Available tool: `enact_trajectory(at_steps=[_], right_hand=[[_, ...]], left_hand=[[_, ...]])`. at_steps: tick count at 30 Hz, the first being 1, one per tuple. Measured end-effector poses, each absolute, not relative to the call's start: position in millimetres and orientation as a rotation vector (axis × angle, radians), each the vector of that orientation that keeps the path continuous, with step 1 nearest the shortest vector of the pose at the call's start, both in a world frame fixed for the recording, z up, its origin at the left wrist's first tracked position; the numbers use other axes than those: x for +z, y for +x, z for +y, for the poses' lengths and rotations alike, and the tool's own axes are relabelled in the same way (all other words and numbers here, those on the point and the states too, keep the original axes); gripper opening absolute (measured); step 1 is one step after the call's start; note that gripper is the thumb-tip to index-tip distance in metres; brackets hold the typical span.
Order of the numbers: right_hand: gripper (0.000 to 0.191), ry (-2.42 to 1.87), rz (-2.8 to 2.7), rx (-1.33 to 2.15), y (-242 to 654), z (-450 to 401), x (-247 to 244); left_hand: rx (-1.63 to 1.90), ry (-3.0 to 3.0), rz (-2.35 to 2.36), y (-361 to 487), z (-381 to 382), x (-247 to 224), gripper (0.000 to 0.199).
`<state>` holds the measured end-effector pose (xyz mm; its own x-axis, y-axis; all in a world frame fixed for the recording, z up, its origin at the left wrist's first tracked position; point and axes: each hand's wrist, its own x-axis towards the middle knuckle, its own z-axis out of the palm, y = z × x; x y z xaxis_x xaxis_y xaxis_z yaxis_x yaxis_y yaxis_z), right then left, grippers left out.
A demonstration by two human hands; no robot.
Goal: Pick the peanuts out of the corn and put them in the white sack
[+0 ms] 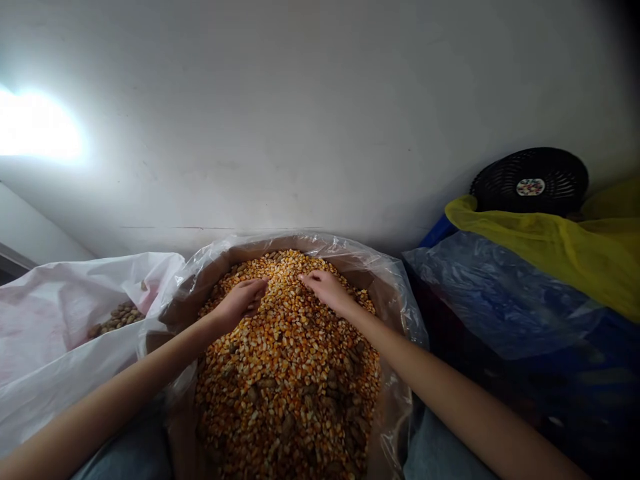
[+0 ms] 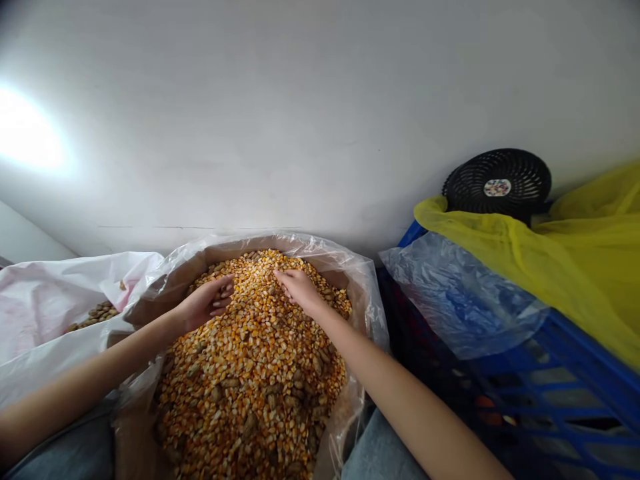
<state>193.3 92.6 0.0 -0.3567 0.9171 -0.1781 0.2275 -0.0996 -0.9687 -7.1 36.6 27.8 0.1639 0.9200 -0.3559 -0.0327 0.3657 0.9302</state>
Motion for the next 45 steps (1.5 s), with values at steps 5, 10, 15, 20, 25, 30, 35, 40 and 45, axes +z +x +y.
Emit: enact_trajectory(at_steps=[5,10,15,20,25,30,35,40,45], right_hand=[[0.022,-1.38,-2.146,0.989,187.9,88.4,-10.7],[0.026,-1.355,-2.062,1.111,187.7,89.8,-10.2],[0.033,-1.154,-1.29,1.789,189.3,94.4,2.8],[0.028,-1.038,-1.064,1.956,195.2,98.0,14.6],[0.042,-1.323,-1.942,1.381,210.7,94.7,12.0],[0.039,-1.666,-2.525,0.857,234.9,90.4,10.3],[0.033,-1.727,-2.622,0.799,243.7,83.2,2.2],[0.036,-1.662,-2.597,0.842,236.6,79.6,-2.8],[0.025,-1.647,-2.588,1.0,236.3,82.3,6.3]], left_hand=[[0.502,2.052,1.425,17.1,20.5,33.3,0.026],[0.016,2.643,1.307,49.9,9.7,18.5,0.024],[-0.058,2.647,1.404,59.1,12.9,5.6,0.023],[-0.072,2.582,1.496,57.6,15.0,12.3,0.03],[0.041,2.431,1.484,53.0,18.1,16.1,0.027],[0.198,2.336,1.385,38.9,23.2,24.6,0.03],[-0.028,2.613,1.344,49.8,19.1,21.1,0.027],[-0.129,2.573,1.423,60.9,18.1,14.6,0.022],[0.088,2.236,1.513,54.9,23.5,17.6,0.018]])
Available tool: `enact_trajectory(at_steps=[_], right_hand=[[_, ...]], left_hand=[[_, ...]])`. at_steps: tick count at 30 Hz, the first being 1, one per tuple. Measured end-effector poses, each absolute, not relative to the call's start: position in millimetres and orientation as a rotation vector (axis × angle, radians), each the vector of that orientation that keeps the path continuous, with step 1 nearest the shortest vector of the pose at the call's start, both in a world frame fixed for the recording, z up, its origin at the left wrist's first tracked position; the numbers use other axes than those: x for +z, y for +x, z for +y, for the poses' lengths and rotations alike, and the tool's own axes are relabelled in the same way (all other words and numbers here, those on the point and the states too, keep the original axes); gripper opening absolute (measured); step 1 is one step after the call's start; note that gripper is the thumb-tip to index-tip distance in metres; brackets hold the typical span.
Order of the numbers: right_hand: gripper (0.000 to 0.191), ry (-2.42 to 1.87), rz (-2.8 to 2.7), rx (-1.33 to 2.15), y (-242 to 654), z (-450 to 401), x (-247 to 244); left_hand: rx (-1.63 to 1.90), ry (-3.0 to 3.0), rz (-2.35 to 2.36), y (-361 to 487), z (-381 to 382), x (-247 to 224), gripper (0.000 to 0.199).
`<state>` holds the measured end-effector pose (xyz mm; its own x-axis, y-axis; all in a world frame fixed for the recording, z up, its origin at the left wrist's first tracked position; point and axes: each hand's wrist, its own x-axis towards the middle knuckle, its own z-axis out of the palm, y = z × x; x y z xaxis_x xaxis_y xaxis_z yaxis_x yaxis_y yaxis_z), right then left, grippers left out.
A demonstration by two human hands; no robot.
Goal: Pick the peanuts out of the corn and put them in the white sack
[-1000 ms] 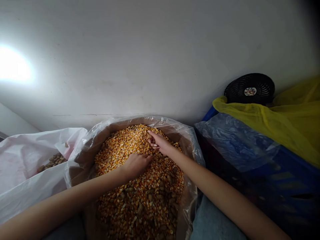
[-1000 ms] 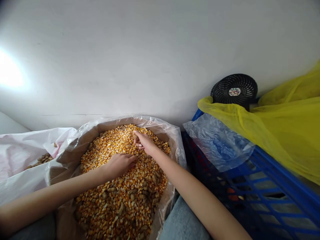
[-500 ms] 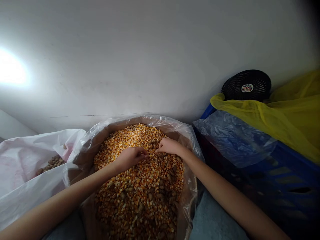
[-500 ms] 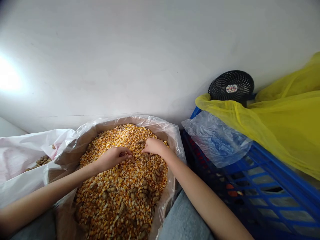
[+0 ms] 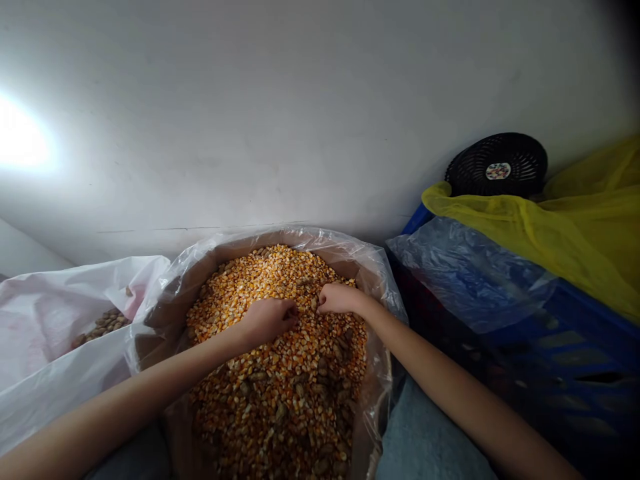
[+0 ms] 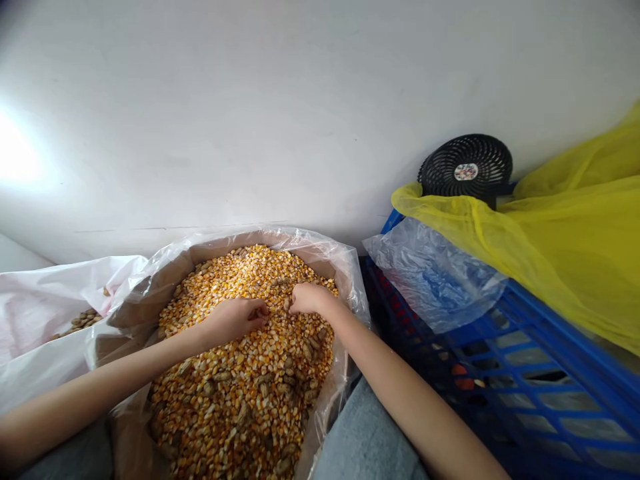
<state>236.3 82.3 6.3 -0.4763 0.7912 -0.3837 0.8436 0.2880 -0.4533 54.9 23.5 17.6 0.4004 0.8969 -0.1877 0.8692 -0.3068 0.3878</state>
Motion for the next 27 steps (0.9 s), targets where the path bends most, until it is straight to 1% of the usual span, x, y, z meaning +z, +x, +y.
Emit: enact_trajectory(at_steps=[2,3,5,7,9,11,13,15,16,18,19,21,22,24,25,27], right_hand=[[0.018,1.587,2.464,-1.179,238.3,82.6,12.6],[0.015,1.608,2.449,-1.374,239.3,82.5,16.2],[0.015,1.613,2.324,-1.904,241.2,82.3,23.6],[0.016,1.525,2.084,-2.469,243.5,83.3,29.7],[0.016,1.38,1.87,-2.888,246.2,86.1,33.2],[0.018,1.328,1.755,-3.106,248.7,89.7,34.0],[0.023,1.462,1.746,-3.125,250.0,92.4,32.9],[0.031,1.776,1.87,-2.921,249.7,93.3,30.5],[0.034,1.948,1.995,-2.71,248.8,93.1,28.9],[0.033,2.162,2.333,-2.081,245.8,91.9,24.7],[0.03,2.174,2.492,-1.721,243.6,91.1,22.1],[0.022,2.067,2.663,-1.083,237.8,89.4,16.1],[0.021,1.992,2.678,-0.846,234.3,88.6,12.9],[0.025,1.865,2.641,-0.541,227.2,87.3,7.2],[0.025,1.818,2.617,-0.457,224.3,86.8,5.0],[0.02,1.791,2.603,-0.404,220.7,86.6,3.3]], left_hand=[[0.287,1.966,1.459,49.1,26.6,22.0,0.02],[0.399,1.785,1.39,45.3,28.1,25.0,0.022],[0.613,1.362,1.181,35.8,30.6,32.3,0.023],[0.788,0.962,0.951,25.0,32.5,39.9,0.02],[0.93,0.707,0.776,14.8,34.1,45.6,0.016],[1.014,0.595,0.676,7.2,35.4,48.2,0.011],[1.032,0.561,0.643,3.4,36.4,47.7,0.013],[1.01,0.559,0.657,3.6,36.7,45.4,0.018],[0.992,0.565,0.674,4.9,36.7,43.9,0.021],[0.961,0.59,0.712,9.2,36.0,40.5,0.025],[0.944,0.606,0.731,11.6,35.5,38.8,0.027],[0.91,0.641,0.776,15.9,34.2,35.0,0.028],[0.892,0.666,0.804,17.5,33.3,33.1,0.028],[0.854,0.744,0.871,19.1,31.5,30.1,0.026],[0.838,0.8,0.917,19.2,30.7,29.3,0.023],[0.802,0.963,1.06,18.9,30.1,29.7,0.018]])
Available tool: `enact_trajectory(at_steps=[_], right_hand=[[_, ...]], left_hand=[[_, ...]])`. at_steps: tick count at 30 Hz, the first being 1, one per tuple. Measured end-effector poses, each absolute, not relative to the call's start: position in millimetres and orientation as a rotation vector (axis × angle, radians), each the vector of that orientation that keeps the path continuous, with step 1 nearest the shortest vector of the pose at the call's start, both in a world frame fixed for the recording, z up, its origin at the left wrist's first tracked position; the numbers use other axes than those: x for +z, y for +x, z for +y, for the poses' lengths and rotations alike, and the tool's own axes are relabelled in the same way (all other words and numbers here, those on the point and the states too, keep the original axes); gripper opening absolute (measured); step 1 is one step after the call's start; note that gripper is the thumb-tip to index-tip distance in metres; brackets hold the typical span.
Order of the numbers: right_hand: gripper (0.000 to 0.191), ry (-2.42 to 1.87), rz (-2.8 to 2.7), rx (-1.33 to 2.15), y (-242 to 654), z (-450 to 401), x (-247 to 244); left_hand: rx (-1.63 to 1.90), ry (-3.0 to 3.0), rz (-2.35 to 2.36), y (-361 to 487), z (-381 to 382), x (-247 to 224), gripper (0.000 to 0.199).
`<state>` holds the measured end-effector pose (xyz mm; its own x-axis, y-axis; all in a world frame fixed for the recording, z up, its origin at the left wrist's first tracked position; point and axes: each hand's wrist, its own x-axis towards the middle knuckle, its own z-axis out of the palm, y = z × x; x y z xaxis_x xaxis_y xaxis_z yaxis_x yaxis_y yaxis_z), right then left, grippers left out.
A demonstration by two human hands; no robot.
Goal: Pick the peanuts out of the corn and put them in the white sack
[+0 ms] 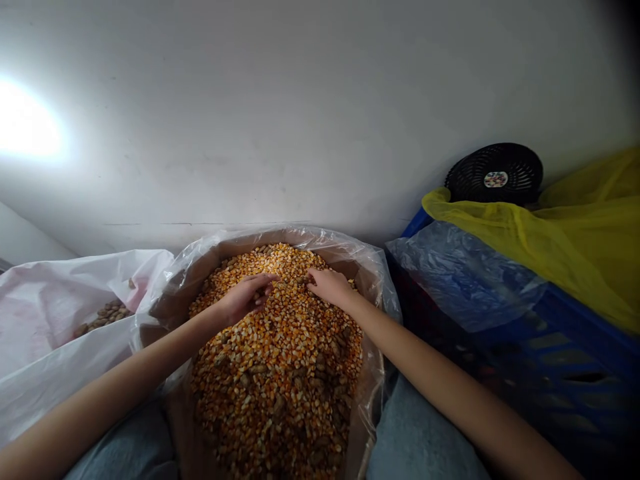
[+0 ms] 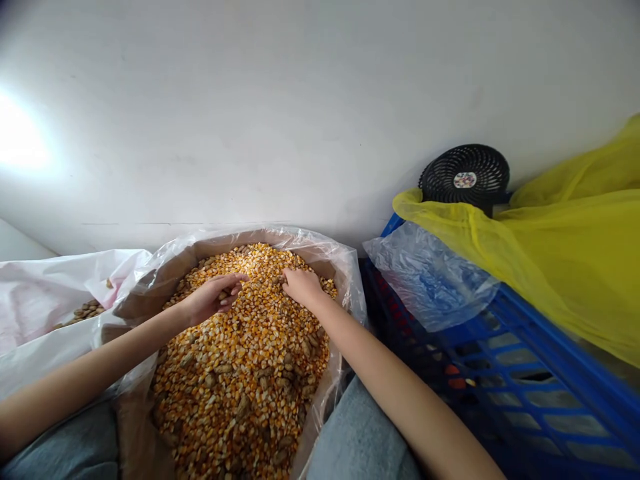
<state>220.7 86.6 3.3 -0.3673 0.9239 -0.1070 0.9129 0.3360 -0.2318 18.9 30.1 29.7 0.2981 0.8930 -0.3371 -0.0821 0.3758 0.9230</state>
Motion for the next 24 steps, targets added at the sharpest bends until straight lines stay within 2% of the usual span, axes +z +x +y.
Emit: enact_trajectory(at_steps=[2,5,8,10,14,19,24], right_hand=[[0.014,-1.737,-2.41,0.499,221.3,87.8,5.0],[0.015,-1.593,-1.962,1.011,228.2,92.0,11.7],[0.018,-1.15,-1.388,1.595,237.2,96.8,18.5],[0.016,-0.857,-1.085,1.793,242.4,99.0,22.0],[0.013,-0.61,-0.749,1.885,249.5,100.0,27.6],[0.022,-0.65,-0.506,1.886,254.6,100.9,30.7],[0.021,-0.644,-0.285,1.858,261.5,101.9,30.7]], left_hand=[[0.747,1.251,1.28,19.8,32.4,32.3,0.023],[0.557,1.958,1.581,30.1,43.5,36.2,0.028],[0.173,2.577,1.569,55.0,61.2,34.0,0.027],[-0.084,2.745,1.494,75.7,73.6,28.6,0.025],[-0.275,2.821,1.439,108.6,92.5,13.2,0.027],[-0.248,2.828,1.414,123.2,97.6,-0.5,0.028],[-0.165,2.829,1.334,121.5,87.3,1.8,0.032]])
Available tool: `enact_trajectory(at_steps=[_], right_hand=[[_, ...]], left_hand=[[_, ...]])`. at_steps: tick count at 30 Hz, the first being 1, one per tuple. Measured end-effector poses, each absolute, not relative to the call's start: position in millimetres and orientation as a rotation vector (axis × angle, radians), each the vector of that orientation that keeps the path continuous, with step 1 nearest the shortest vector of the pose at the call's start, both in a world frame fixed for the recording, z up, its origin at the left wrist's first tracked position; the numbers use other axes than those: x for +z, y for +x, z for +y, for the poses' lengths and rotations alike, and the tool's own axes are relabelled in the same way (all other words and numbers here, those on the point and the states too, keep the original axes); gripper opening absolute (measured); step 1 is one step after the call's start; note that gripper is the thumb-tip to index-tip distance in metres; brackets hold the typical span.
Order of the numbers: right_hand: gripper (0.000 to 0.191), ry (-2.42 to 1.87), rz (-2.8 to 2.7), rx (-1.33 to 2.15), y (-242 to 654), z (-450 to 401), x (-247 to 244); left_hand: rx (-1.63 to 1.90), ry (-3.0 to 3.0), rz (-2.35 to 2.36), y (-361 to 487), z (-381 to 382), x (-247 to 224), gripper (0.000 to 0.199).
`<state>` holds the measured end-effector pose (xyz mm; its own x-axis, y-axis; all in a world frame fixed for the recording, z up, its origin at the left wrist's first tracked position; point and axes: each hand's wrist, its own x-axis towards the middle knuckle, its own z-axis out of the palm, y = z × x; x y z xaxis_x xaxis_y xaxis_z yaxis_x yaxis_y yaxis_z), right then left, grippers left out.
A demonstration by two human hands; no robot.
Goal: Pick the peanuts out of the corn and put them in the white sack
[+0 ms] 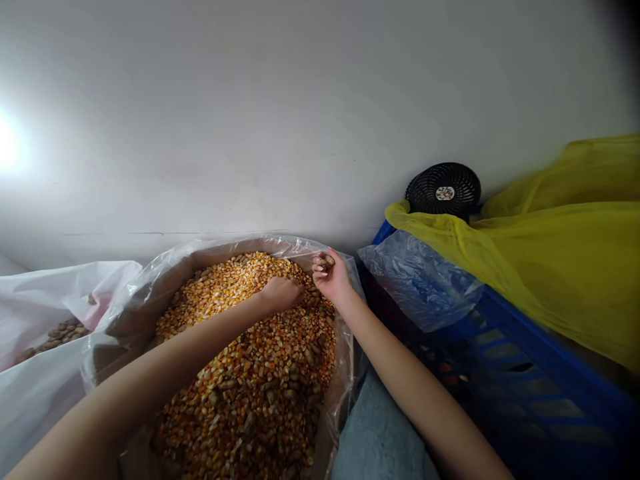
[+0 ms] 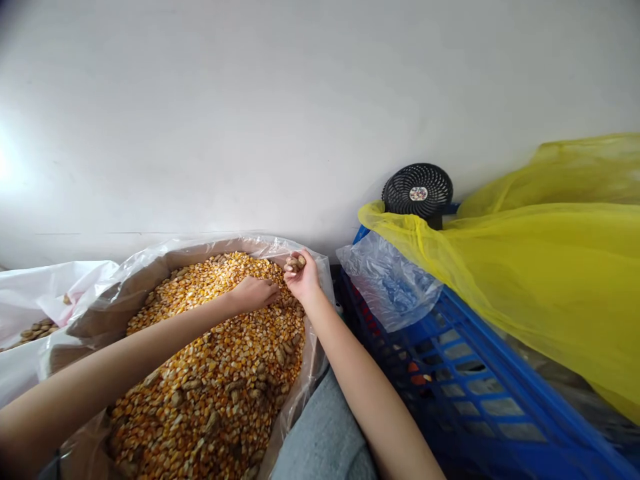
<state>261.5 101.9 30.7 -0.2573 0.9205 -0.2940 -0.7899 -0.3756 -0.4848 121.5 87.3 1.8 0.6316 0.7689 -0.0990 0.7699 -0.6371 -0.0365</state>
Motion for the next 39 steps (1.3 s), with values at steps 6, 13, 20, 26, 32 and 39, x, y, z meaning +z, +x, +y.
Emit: enact_trajectory(at_steps=[6,13,20,26,32,39], right_hand=[[0.023,-0.702,-0.33,1.795,264.1,100.3,35.7],[0.008,-1.035,-0.535,1.783,257.6,101.7,31.1],[0.01,-1.823,-1.76,1.027,250.0,96.2,9.5],[0.021,-2.112,-2.275,0.564,236.4,90.5,-4.4],[0.004,-1.974,-2.047,0.962,231.5,93.0,-8.3],[0.016,-1.204,-1.179,1.847,242.4,99.1,14.4]], left_hand=[[-0.18,2.697,1.346,116.2,79.5,-3.8,0.024],[-0.034,2.414,1.402,121.0,91.3,2.8,0.011],[0.497,1.699,1.129,77.7,125.7,38.2,0.023],[1.06,0.834,0.622,20.8,141.5,47.9,0.021],[1.237,0.696,0.659,-2.7,142.2,42.6,0.028],[1.198,1.056,1.211,-4.9,148.7,35.6,0.037]])
